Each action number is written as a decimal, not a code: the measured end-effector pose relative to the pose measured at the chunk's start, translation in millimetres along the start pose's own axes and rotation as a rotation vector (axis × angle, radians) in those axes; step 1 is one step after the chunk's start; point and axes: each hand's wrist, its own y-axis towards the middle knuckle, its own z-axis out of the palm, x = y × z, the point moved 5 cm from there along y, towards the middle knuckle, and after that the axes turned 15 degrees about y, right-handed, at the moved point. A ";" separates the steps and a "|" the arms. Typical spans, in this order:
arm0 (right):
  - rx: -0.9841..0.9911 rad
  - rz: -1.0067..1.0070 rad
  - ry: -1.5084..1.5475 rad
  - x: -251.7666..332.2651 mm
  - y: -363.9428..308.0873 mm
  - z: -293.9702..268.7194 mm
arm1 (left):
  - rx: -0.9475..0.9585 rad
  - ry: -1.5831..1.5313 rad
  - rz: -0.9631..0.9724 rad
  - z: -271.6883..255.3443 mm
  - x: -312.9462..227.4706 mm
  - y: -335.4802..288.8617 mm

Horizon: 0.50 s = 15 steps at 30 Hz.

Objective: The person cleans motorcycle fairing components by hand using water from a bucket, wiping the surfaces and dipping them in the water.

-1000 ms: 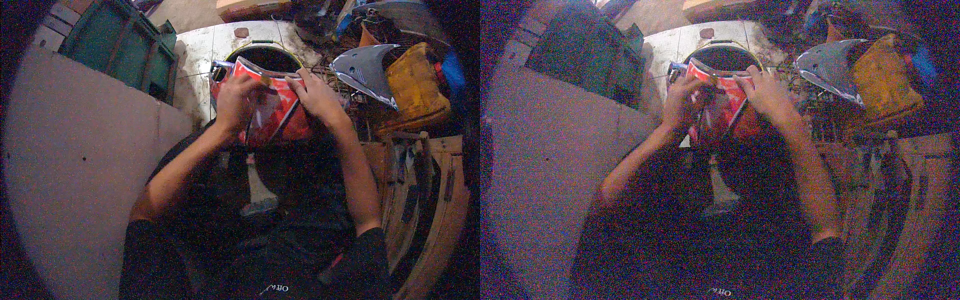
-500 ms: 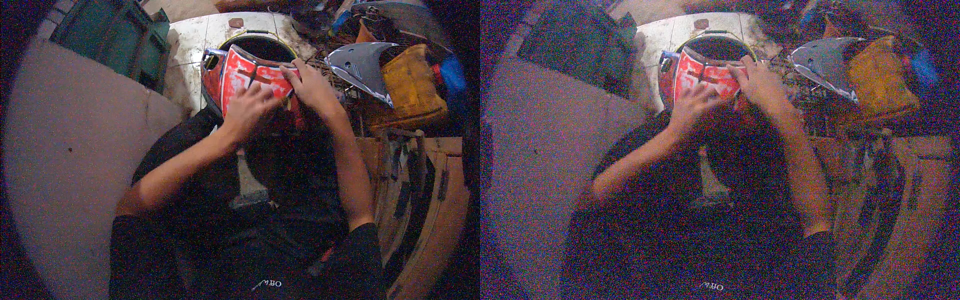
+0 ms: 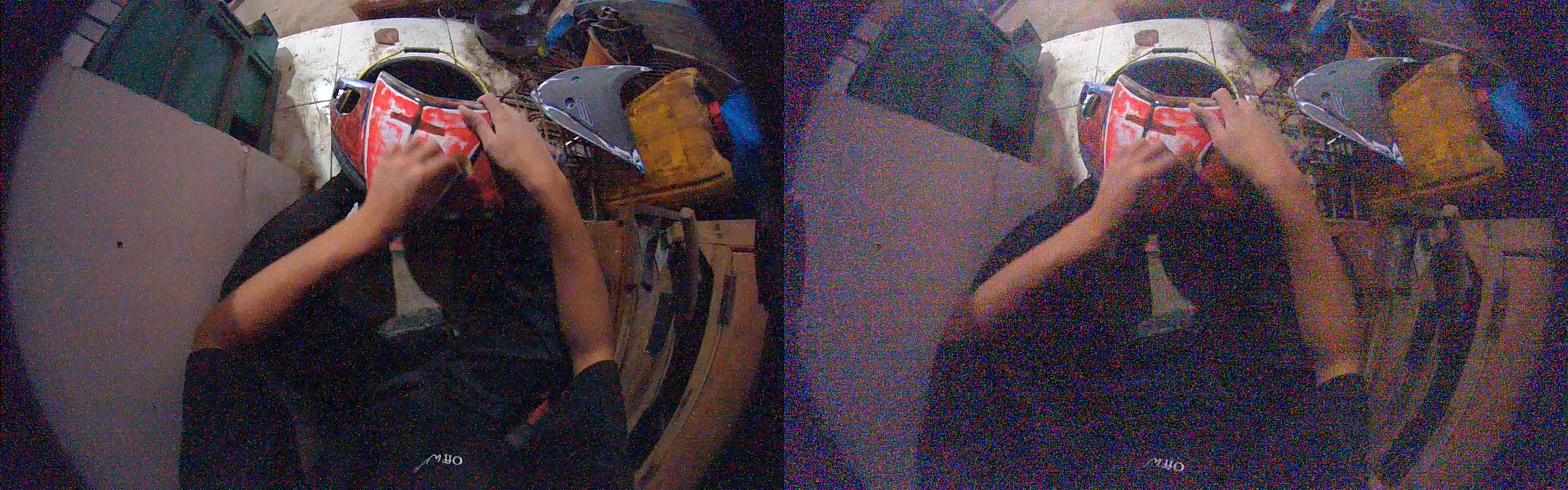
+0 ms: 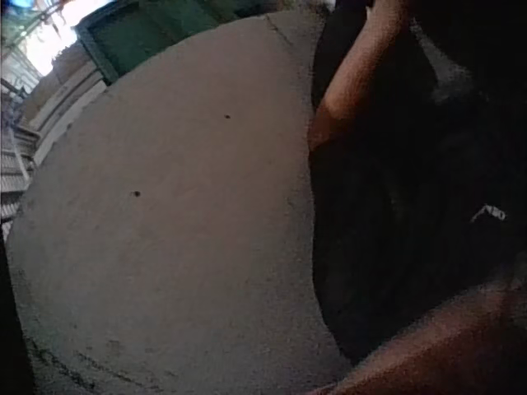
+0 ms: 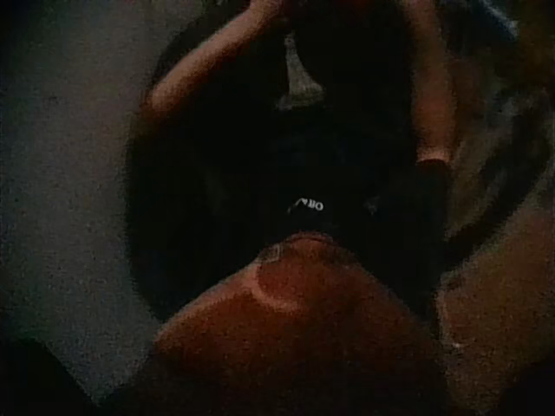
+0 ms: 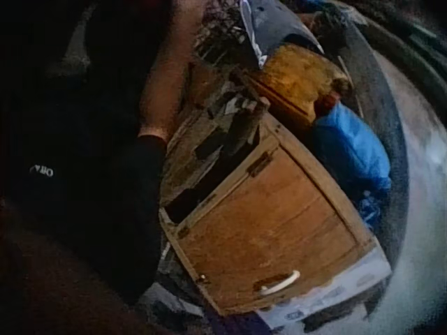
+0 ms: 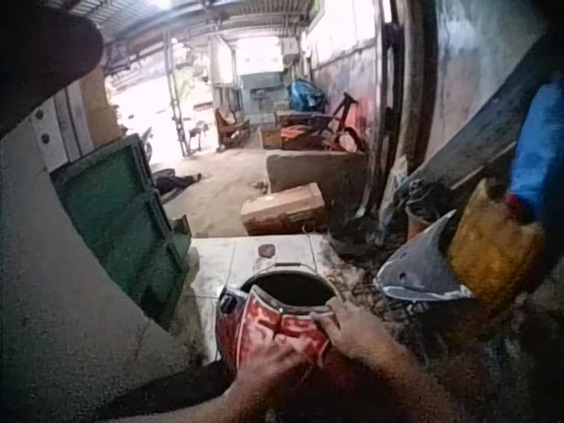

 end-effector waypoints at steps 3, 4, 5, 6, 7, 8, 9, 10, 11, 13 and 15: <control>-0.017 -0.001 -0.023 -11.0 0.6 -0.5 | -0.060 0.067 0.027 -16.1 -2.6 15.5; -0.012 0.000 -0.018 -9.4 0.3 0.8 | 0.001 0.012 -0.078 -19.1 10.8 23.4; -0.015 -0.030 -0.007 -5.7 -0.1 0.7 | -0.016 0.017 -0.185 -19.0 26.8 27.1; -0.019 -0.060 0.005 -2.6 -1.1 1.6 | -0.011 0.019 -0.187 -11.2 23.3 18.1; -0.028 -0.064 0.006 -2.7 0.4 1.8 | -0.002 -0.026 -0.128 4.1 15.4 8.0; -0.023 -0.043 -0.008 -7.1 1.0 2.6 | 0.005 -0.074 -0.067 8.7 5.2 3.4; -0.019 -0.022 -0.021 -11.4 2.3 2.0 | -0.073 0.147 0.107 6.6 -8.9 -6.4; -0.018 -0.023 -0.023 -8.6 2.3 -0.4 | -0.075 0.147 0.104 3.7 -8.1 -2.1; -0.013 -0.008 -0.008 -5.9 0.4 -2.4 | -0.051 0.112 0.029 -2.3 -3.8 6.0; 0.001 0.007 0.016 -4.0 -2.5 2.1 | -0.059 0.018 -0.162 -10.2 27.3 20.9; -0.011 -0.043 0.007 -0.6 0.2 2.7 | -0.071 -0.044 -0.240 -14.7 52.6 20.2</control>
